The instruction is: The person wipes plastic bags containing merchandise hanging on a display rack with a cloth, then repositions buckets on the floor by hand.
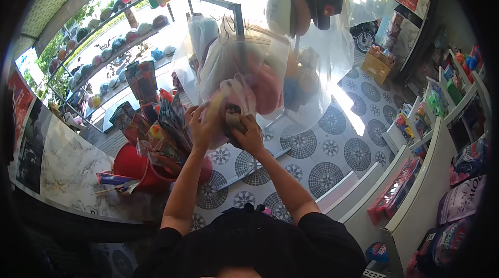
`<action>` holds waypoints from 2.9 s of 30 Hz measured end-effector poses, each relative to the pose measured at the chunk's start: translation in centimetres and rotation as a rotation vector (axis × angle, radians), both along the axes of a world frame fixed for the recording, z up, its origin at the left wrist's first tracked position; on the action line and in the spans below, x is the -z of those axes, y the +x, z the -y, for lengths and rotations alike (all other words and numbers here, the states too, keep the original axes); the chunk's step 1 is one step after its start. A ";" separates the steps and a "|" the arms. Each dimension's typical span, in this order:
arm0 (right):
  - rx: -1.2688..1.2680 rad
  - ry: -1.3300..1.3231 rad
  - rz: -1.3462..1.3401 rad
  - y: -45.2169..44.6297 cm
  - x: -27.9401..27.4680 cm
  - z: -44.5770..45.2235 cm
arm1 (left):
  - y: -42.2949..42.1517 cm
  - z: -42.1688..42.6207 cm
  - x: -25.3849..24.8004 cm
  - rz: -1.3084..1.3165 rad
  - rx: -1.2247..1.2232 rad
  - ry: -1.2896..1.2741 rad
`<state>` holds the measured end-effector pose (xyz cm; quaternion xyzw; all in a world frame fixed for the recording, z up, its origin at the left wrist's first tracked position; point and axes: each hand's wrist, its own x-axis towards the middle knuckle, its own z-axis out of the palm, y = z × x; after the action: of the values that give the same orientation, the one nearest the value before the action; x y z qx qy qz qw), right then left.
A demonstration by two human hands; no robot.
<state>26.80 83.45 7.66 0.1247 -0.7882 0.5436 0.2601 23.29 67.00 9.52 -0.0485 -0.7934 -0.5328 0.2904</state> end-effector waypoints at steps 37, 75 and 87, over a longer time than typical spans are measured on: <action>-0.103 0.083 -0.387 -2.4 -10.4 0.2 | 0.3 -0.7 -6.0 -0.195 0.277 -0.256; 0.096 0.028 0.261 5.6 9.4 1.0 | -0.5 3.9 9.8 0.547 0.462 0.588; -0.219 -0.265 0.321 4.7 5.2 -3.8 | -2.6 8.4 11.1 0.706 0.678 0.486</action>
<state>31.52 87.26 2.47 0.0862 -0.7232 0.6800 0.0848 20.65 58.62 -1.57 -0.0515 -0.6365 -0.7485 -0.1787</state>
